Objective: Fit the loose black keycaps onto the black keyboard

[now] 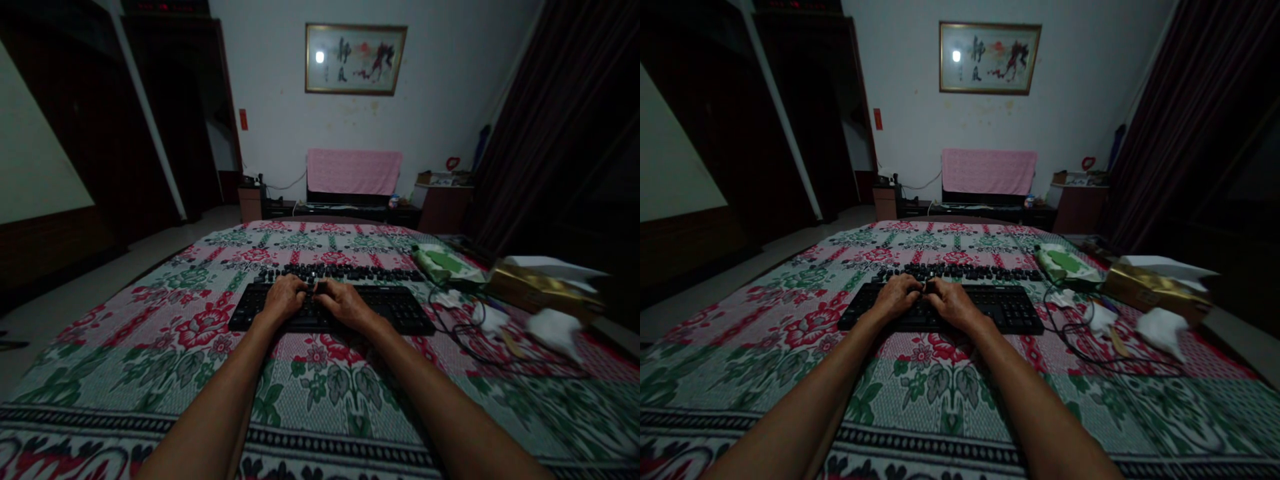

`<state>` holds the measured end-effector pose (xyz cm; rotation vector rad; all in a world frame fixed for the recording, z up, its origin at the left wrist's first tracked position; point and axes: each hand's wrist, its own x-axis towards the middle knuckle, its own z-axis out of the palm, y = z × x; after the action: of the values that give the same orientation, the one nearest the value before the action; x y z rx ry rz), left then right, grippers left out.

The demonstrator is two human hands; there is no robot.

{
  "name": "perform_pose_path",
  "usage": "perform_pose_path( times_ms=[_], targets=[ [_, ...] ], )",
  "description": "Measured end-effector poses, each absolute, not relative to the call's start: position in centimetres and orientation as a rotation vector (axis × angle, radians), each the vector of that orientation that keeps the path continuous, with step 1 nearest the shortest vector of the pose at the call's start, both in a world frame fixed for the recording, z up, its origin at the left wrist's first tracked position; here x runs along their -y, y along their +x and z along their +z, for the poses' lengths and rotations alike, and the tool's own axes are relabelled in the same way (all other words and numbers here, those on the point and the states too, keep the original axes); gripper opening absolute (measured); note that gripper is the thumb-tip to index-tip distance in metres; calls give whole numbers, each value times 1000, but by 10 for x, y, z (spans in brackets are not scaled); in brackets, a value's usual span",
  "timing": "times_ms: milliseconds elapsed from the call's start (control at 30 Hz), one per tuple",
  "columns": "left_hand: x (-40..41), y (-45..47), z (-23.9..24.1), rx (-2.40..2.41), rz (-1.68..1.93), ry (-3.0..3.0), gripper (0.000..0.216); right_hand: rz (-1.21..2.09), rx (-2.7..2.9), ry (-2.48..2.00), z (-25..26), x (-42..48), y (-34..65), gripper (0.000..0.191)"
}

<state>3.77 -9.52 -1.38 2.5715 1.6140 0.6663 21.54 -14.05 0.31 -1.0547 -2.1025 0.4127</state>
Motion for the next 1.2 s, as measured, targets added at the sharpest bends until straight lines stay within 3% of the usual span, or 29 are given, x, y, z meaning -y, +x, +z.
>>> perform_pose_path(
  times_ms=[767,1200],
  targets=[
    [93,38,-16,-1622,646,2571,25,260,2073,-1145,-8,143,208,10],
    [94,38,-15,-1592,706,2523,25,254,2006,-1202,-9,143,204,18]
  ],
)
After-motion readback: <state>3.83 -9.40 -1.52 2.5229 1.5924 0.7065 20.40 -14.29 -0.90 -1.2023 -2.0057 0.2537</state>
